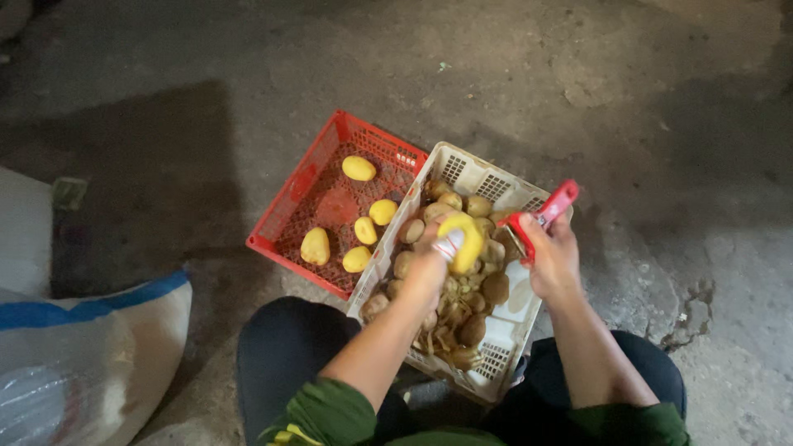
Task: The person peels potatoes using a red peeler while sitting on the floor, placing peeled potatoes into a red crate. Later, the person stands at a stove and fries a mixture in a pan, using a slotted spoon to remove cooked portions and place them into a container.
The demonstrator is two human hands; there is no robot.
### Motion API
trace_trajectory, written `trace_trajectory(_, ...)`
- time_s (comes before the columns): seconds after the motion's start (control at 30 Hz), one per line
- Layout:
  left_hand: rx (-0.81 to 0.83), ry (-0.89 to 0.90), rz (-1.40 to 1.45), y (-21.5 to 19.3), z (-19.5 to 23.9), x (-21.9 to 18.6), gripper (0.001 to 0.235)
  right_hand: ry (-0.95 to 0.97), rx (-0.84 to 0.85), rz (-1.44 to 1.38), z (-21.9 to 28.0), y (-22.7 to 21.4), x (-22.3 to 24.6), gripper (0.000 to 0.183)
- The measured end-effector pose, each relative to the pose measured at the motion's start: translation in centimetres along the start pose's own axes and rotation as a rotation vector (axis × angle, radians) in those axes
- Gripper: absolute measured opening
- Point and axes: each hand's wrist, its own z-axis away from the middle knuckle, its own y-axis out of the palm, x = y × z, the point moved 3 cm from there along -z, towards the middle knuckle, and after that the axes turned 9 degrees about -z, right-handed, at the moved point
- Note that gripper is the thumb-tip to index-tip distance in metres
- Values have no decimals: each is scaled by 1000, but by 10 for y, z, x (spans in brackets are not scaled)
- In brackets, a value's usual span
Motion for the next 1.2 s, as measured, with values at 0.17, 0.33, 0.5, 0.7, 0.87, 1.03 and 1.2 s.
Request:
trace_trajectory(0.17,-16,-167,382,-8,-17,11,57,6,102,-173,10,-6,-26,40)
trace_trajectory(0.33,186,-291,419,3,-9,5,67,-24,111,-293,14,-16,-29,38)
trace_trajectory(0.5,322,-378,59,17,3,1,72,-103,74,-111,7,-10,-10,40)
trace_trajectory(0.7,150,114,-869,19,20,-22,61,-260,80,278,9,5,33,47)
trace_trajectory(0.87,128,85,-937,24,27,-28,54,-339,174,367,27,33,26,64)
trace_trajectory(1.03,206,241,-952,34,36,-29,63,-166,-114,553,6,27,23,54)
trace_trajectory(1.2,19,292,-1133,23,30,-28,68,-218,42,471,7,23,18,55)
